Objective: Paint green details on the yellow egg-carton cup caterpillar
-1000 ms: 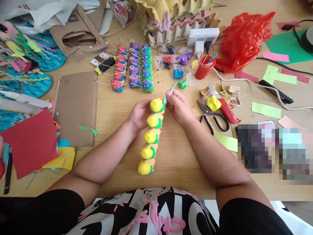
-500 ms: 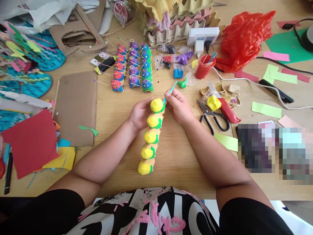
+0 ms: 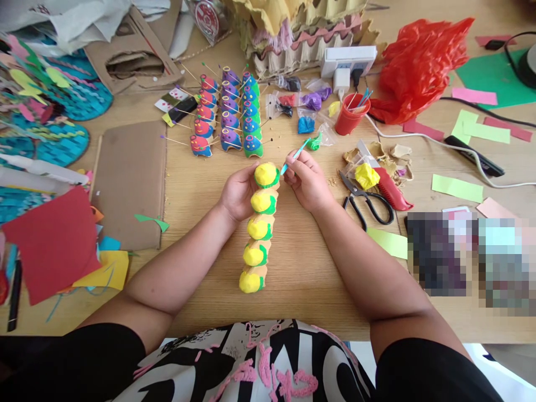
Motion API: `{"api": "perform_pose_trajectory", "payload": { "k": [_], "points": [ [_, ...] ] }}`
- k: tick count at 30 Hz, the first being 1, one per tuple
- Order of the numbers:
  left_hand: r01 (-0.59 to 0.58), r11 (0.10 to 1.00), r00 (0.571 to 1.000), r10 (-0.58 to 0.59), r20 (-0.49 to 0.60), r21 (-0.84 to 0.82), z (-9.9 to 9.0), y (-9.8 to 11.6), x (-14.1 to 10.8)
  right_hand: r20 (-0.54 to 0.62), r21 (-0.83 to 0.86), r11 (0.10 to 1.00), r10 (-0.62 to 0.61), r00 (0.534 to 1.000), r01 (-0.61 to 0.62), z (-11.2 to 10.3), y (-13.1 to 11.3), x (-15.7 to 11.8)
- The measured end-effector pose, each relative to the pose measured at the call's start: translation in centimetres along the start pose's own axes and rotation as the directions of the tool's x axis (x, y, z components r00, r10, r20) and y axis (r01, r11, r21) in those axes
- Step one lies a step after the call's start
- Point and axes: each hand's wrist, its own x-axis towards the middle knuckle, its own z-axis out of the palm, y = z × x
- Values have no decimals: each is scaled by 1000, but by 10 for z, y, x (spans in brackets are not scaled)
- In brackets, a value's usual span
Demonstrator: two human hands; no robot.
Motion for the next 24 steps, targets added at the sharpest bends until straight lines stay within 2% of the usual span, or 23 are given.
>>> {"api": "perform_pose_trajectory", "payload": {
  "k": [15,24],
  "points": [
    [-94,993,996,94,-5,-74,-12,3,12,-21,-127,991,-51,998,48,4,4,-3],
    [-69,997,997,69,-31,-25,-11,3,10,-44,-63,997,-50,998,47,6,1,-3]
  ]
}}
